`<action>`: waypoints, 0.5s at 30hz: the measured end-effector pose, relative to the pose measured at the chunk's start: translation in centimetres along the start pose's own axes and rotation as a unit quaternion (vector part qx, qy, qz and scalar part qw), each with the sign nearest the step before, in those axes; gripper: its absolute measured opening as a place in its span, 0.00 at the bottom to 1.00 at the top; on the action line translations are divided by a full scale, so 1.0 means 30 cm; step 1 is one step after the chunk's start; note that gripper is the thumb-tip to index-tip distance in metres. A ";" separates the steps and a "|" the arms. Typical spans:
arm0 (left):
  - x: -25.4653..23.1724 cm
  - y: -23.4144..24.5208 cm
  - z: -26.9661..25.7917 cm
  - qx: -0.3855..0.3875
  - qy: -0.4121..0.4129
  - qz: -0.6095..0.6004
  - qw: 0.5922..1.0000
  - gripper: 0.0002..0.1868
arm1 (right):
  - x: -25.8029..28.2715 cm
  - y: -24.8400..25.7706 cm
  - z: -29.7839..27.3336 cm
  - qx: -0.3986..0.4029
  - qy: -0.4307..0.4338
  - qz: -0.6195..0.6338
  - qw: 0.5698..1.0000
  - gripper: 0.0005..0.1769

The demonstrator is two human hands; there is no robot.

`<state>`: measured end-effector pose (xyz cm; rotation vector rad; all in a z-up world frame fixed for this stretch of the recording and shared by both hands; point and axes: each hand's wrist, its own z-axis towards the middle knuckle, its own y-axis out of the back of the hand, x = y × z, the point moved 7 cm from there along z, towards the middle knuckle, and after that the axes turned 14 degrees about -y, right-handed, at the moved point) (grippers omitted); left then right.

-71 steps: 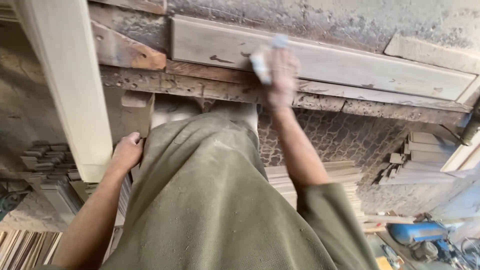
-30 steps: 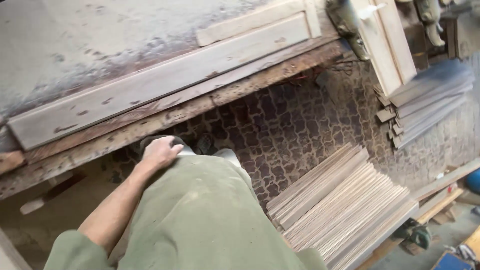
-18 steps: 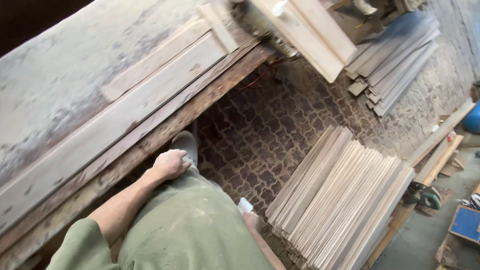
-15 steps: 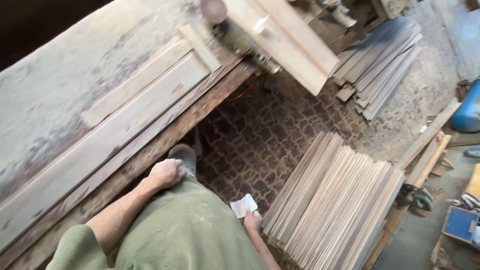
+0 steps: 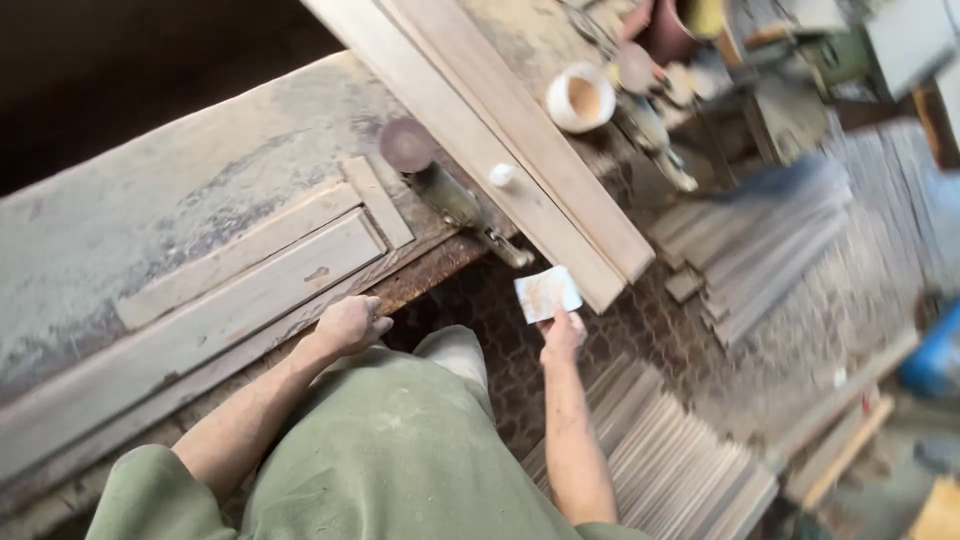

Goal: Sanding wooden boards with a power sander, applying glue to small gaps, and wiping the surface clean.

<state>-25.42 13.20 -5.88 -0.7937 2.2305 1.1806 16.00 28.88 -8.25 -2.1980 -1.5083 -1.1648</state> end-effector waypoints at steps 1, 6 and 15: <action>0.016 0.008 -0.001 -0.018 0.021 -0.011 1.000 0.19 | 0.062 -0.055 0.062 0.028 -0.029 0.029 0.999 0.07; 0.043 -0.074 -0.063 -0.102 0.154 -0.075 0.980 0.19 | 0.324 -0.312 0.349 0.115 -0.034 0.035 0.992 0.16; -0.145 -0.488 -0.185 -0.142 0.361 -0.216 0.896 0.26 | 0.480 -0.689 -0.199 0.330 0.501 -0.321 0.733 0.18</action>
